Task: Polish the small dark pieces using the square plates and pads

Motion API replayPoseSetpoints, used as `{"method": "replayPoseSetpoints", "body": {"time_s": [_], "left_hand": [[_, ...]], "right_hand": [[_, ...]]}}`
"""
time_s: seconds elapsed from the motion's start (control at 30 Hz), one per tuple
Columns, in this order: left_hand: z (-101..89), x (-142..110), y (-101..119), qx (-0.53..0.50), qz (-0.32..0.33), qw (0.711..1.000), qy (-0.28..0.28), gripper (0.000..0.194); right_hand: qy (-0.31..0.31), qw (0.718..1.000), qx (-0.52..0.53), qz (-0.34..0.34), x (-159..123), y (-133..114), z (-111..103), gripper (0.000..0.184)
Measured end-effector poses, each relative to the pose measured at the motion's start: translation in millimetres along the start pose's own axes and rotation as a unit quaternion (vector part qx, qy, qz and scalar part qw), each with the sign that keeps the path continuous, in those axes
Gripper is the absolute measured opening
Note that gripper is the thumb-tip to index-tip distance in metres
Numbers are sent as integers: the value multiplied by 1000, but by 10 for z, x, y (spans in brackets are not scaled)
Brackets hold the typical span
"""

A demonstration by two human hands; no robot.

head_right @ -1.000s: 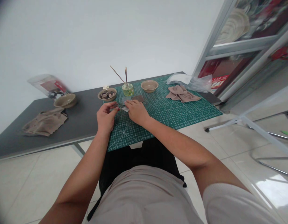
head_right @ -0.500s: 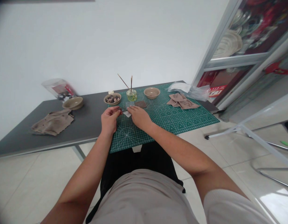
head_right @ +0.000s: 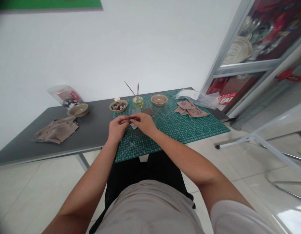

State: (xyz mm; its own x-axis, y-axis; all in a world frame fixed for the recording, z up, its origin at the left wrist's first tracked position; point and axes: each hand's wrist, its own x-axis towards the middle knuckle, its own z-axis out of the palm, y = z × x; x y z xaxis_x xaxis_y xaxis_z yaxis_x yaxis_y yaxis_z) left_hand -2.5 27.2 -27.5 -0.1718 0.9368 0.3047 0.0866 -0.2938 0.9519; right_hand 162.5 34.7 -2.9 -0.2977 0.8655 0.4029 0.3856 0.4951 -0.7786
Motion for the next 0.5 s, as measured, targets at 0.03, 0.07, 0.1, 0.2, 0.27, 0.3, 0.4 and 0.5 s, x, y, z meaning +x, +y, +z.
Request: {"method": "replayPoseSetpoints", "body": {"time_s": [0.03,0.07,0.1,0.2,0.27,0.3,0.4,0.5], "left_hand": [[1,1,-2,0,1,1000,-4,22],[2,3,-5,-4,1,1000,-9,23],[4,7,-9,-9,1,1000,-13,25],[13,17,-18,-26,9,999,-34,32],[18,17,-19,-30,15,998,-47,35],[19,14,-18,-23,17,998,-49,33],[17,-1,-7,37,22,998,-51,23],[13,-21,20,117,37,991,-54,19]], "right_hand": [[6,1000,6,-5,5,11,8,26],[9,1000,15,-9,8,27,19,26],[9,1000,27,-10,9,46,31,26],[15,999,51,8,15,114,55,19],[35,997,55,34,28,162,47,16],[48,996,55,46,36,187,34,16],[83,992,60,70,51,259,-30,14],[102,990,57,78,46,328,-92,16]]}}
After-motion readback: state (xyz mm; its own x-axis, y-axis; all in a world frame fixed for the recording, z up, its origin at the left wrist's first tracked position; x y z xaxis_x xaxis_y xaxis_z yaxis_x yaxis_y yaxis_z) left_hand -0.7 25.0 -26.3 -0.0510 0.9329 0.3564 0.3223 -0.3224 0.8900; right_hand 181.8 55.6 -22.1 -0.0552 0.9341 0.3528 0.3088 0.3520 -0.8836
